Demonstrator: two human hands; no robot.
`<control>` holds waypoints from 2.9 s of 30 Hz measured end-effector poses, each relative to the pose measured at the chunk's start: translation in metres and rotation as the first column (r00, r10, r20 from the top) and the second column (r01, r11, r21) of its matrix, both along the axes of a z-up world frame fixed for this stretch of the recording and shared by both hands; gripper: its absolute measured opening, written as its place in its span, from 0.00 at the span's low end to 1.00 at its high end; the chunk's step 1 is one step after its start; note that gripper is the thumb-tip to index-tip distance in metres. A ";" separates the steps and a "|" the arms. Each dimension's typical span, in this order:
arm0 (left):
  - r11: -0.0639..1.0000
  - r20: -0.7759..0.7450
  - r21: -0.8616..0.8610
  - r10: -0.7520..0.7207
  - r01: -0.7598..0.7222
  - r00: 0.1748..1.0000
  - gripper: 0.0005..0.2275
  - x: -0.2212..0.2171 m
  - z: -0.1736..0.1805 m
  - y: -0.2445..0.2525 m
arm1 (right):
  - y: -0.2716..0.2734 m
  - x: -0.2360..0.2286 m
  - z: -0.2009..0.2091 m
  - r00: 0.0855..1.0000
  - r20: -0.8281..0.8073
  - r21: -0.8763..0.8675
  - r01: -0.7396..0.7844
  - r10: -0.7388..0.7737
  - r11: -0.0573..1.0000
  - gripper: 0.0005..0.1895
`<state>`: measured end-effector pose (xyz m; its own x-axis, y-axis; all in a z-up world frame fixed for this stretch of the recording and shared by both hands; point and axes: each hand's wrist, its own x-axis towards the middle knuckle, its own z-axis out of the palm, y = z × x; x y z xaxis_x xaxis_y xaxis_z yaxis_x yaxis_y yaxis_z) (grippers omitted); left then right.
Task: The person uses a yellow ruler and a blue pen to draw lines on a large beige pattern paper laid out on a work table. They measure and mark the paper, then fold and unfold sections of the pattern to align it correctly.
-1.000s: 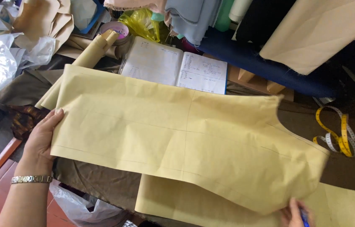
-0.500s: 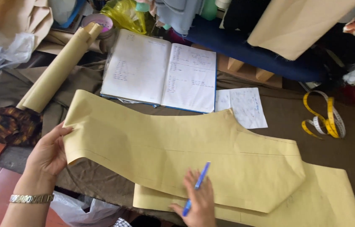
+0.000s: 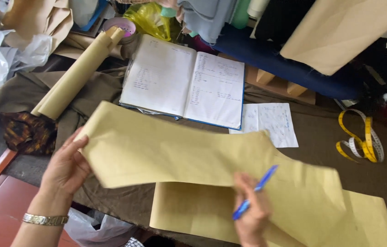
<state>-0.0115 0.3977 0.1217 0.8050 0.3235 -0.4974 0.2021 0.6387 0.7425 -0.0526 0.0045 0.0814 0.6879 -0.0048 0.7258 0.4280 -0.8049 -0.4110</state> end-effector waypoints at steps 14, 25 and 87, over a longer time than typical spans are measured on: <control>0.847 0.137 0.001 -0.527 0.532 0.839 0.30 0.000 -0.058 -0.043 | -0.055 0.060 0.163 0.961 0.264 0.094 0.059 -0.082 0.994 0.10; 0.298 0.011 0.919 -0.675 0.259 0.738 0.37 0.071 0.092 -0.144 | -0.042 0.083 0.200 0.970 0.231 0.170 -0.112 0.071 0.979 0.10; 0.647 -0.269 0.395 -0.597 0.651 0.756 0.10 0.128 0.056 -0.056 | -0.006 0.061 0.177 0.851 -0.119 -0.352 -0.517 0.511 0.780 0.12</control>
<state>0.1169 0.3415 0.1773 0.8501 -0.0349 -0.5254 0.5231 -0.0591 0.8502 0.0089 -0.0010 0.2582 0.5247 0.6100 0.5938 0.8166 -0.5578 -0.1486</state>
